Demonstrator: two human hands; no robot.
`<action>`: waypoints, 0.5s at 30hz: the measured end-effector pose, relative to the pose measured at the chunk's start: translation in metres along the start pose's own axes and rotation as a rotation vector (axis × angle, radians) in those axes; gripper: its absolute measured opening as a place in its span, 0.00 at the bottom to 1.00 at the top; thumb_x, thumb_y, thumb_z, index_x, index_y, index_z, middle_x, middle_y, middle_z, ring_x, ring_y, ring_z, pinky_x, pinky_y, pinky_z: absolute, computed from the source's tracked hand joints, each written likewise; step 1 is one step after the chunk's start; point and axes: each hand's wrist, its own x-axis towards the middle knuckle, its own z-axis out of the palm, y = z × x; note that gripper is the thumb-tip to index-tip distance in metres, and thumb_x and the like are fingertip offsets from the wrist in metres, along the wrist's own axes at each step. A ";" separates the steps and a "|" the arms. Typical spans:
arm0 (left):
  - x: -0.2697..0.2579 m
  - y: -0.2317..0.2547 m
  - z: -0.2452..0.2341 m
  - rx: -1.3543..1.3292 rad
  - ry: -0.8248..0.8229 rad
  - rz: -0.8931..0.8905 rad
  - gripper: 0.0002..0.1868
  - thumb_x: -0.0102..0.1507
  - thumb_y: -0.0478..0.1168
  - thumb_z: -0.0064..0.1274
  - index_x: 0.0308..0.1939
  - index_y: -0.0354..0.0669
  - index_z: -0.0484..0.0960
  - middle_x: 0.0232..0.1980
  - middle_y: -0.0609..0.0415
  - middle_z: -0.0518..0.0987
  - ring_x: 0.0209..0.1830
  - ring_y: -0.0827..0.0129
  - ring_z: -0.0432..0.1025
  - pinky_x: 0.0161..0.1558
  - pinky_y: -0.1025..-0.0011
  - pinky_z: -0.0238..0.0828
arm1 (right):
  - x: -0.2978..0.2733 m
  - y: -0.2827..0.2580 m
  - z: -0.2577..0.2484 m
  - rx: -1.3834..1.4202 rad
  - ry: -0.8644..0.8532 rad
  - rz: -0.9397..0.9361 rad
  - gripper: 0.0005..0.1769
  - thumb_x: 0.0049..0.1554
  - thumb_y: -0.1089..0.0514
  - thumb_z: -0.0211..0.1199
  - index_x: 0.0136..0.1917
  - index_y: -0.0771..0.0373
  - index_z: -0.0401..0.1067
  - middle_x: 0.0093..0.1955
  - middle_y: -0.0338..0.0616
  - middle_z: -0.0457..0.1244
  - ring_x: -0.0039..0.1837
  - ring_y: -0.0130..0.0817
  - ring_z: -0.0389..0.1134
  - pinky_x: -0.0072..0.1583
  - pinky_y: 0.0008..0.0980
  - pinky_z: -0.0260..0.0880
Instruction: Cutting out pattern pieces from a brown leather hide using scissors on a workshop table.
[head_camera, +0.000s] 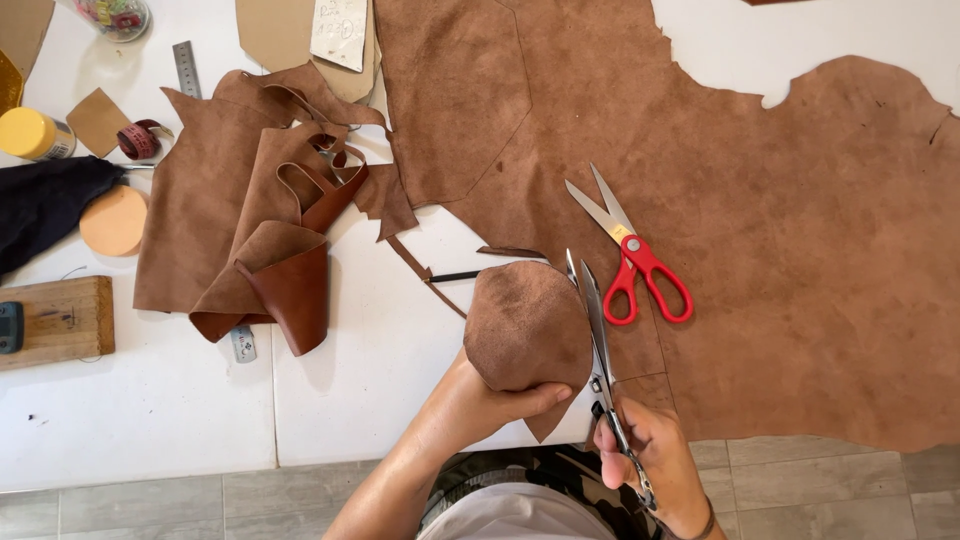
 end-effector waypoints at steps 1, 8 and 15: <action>0.000 0.000 -0.001 0.000 0.001 0.000 0.23 0.50 0.47 0.68 0.48 0.50 0.82 0.47 0.63 0.84 0.50 0.80 0.75 0.50 0.74 0.74 | 0.000 0.000 0.000 0.000 -0.001 -0.001 0.36 0.48 0.21 0.62 0.30 0.55 0.64 0.27 0.32 0.60 0.29 0.24 0.57 0.33 0.24 0.55; -0.002 0.006 -0.005 -0.005 0.003 -0.030 0.29 0.48 0.49 0.69 0.53 0.51 0.81 0.52 0.64 0.84 0.54 0.79 0.75 0.53 0.74 0.74 | 0.002 -0.002 -0.006 -0.064 0.025 0.039 0.32 0.48 0.26 0.64 0.28 0.55 0.65 0.23 0.31 0.62 0.23 0.20 0.56 0.27 0.22 0.52; -0.004 0.020 -0.008 0.009 -0.012 0.048 0.19 0.57 0.42 0.60 0.15 0.50 0.69 0.18 0.64 0.73 0.23 0.78 0.65 0.35 0.75 0.69 | 0.023 0.016 -0.021 -0.397 0.183 0.196 0.18 0.41 0.48 0.79 0.33 0.55 0.71 0.26 0.34 0.73 0.31 0.21 0.75 0.36 0.23 0.71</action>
